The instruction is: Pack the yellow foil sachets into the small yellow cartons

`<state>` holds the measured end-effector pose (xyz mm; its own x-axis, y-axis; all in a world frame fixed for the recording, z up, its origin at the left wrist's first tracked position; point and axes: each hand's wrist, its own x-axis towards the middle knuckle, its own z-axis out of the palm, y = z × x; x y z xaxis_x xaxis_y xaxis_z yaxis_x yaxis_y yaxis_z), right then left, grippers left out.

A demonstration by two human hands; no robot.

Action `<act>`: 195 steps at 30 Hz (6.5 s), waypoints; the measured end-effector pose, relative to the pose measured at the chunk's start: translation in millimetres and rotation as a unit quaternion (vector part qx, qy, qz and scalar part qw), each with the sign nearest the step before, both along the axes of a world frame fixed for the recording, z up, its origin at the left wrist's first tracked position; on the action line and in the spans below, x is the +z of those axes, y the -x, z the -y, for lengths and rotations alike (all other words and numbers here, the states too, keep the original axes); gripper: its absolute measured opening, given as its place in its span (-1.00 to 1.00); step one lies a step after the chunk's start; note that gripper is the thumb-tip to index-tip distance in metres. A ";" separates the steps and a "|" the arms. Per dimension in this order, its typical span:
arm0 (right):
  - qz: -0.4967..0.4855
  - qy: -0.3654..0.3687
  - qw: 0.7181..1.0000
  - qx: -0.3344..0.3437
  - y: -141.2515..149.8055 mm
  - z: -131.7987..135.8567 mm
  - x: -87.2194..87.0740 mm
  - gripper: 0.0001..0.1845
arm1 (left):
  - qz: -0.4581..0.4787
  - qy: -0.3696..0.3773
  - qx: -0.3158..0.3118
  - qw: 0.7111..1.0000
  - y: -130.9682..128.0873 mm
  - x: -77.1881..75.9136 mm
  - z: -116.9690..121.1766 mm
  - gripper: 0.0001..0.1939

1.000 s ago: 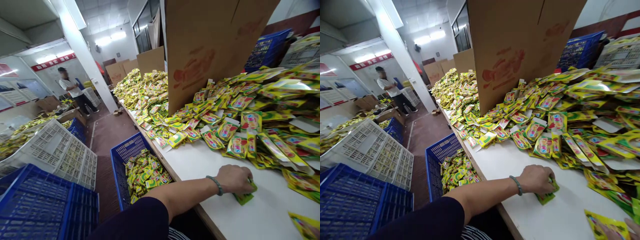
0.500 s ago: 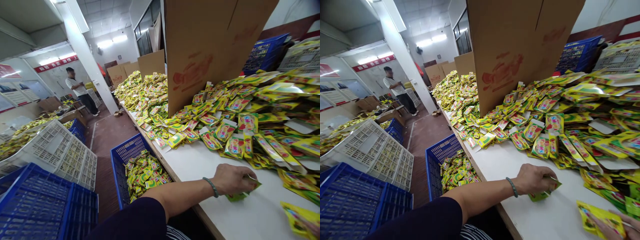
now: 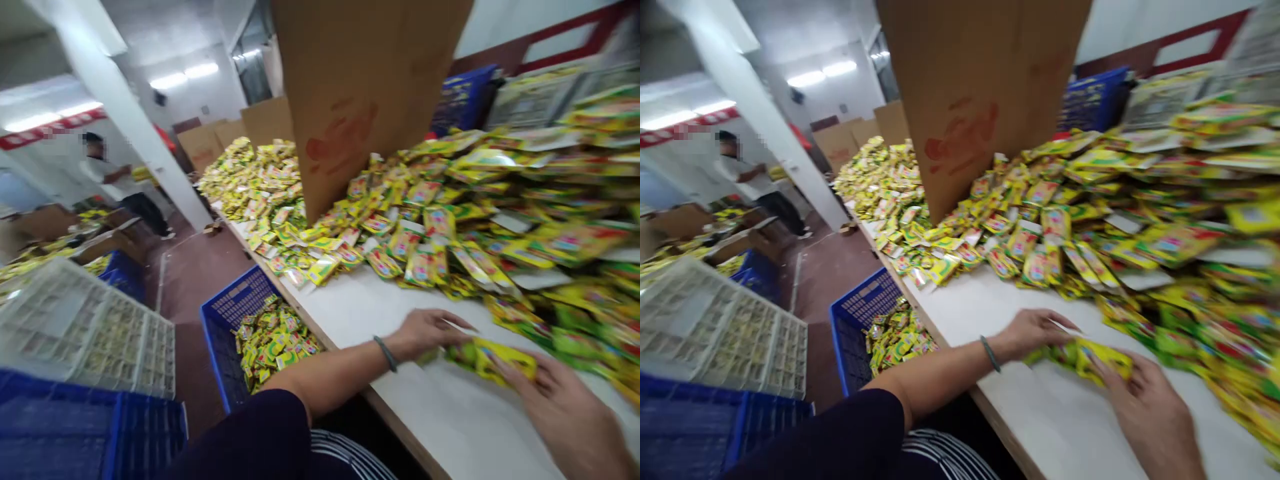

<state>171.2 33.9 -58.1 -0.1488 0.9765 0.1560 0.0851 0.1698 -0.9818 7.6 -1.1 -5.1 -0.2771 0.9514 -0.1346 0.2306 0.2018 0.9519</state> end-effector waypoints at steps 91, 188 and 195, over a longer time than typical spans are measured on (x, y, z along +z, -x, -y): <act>0.164 0.016 0.986 -0.019 -31.8 -27.6 46.6 -0.81 | 0.149 0.035 -0.186 0.970 10.8 -4.2 -31.3 -0.50; 0.002 0.019 1.000 0.016 11.8 -6.3 32.7 -0.58 | 0.189 -0.100 -0.133 0.968 2.1 -2.9 -24.8 -0.54; -0.045 0.037 0.998 -0.008 4.6 -8.6 34.5 -0.60 | 0.202 -0.092 -0.131 0.966 2.2 -3.1 -26.8 -0.53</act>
<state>166.6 42.5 -23.6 -0.1224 0.9878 0.0962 -0.0021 0.0967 -0.9953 5.3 25.7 -8.2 0.0171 0.9998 -0.0042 -0.1476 0.0067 0.9890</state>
